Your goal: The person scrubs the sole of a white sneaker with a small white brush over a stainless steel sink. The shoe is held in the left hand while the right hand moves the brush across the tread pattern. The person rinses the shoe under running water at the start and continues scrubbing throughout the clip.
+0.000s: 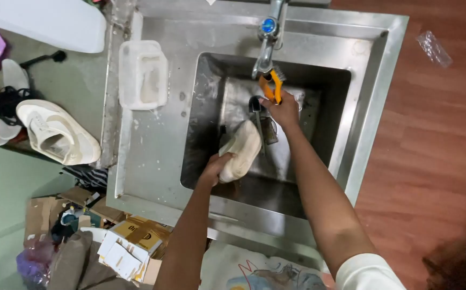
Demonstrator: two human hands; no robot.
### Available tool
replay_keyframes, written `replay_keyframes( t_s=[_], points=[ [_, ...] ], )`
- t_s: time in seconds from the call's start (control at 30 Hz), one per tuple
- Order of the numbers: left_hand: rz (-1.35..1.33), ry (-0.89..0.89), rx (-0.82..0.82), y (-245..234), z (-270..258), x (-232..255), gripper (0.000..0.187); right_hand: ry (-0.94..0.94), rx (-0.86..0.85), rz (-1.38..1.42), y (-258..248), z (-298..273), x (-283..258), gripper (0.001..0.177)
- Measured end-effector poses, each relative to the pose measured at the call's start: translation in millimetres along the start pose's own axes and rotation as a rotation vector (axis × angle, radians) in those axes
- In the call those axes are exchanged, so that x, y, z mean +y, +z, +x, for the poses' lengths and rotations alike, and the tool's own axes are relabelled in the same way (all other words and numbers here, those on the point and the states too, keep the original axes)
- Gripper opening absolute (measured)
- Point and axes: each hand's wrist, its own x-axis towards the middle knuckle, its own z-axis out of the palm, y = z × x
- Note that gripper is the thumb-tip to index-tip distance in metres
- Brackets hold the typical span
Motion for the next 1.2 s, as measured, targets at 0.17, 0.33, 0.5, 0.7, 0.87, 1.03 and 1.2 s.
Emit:
replay_keyframes(
  t_s=[0.17, 0.33, 0.5, 0.7, 0.87, 1.03, 1.2],
  points=[
    [0.086, -0.123, 0.061, -16.1, 41.1, -21.7, 0.105, 0.078, 0.049, -0.226, -12.4, -4.8, 73.3, 0.04],
    [0.094, -0.138, 0.089, -32.6, 55.4, -28.4, 0.094, 0.246, -0.055, -0.118, -46.0, -42.9, 87.9, 0.055],
    [0.11, -0.182, 0.123, -30.1, 49.0, -21.6, 0.091, 0.223, -0.137, 0.248, -59.5, -97.6, 51.3, 0.044],
    [0.09, -0.19, 0.123, -25.1, 41.2, -15.9, 0.089, 0.356, -0.184, 0.251, -64.6, -128.5, 5.3, 0.041],
    [0.078, -0.188, 0.105, -24.8, 39.0, -16.6, 0.09, 0.386, -0.214, 0.271, -62.6, -137.5, -3.1, 0.043],
    [0.063, -0.14, 0.072, -25.5, 40.1, -19.9, 0.093, 0.392, -0.21, 0.276, -57.7, -133.4, 12.4, 0.043],
    [0.036, -0.008, 0.089, -27.4, 44.5, -21.4, 0.094, 0.259, -0.086, -0.053, -52.9, -105.0, 48.2, 0.05]
  ],
)
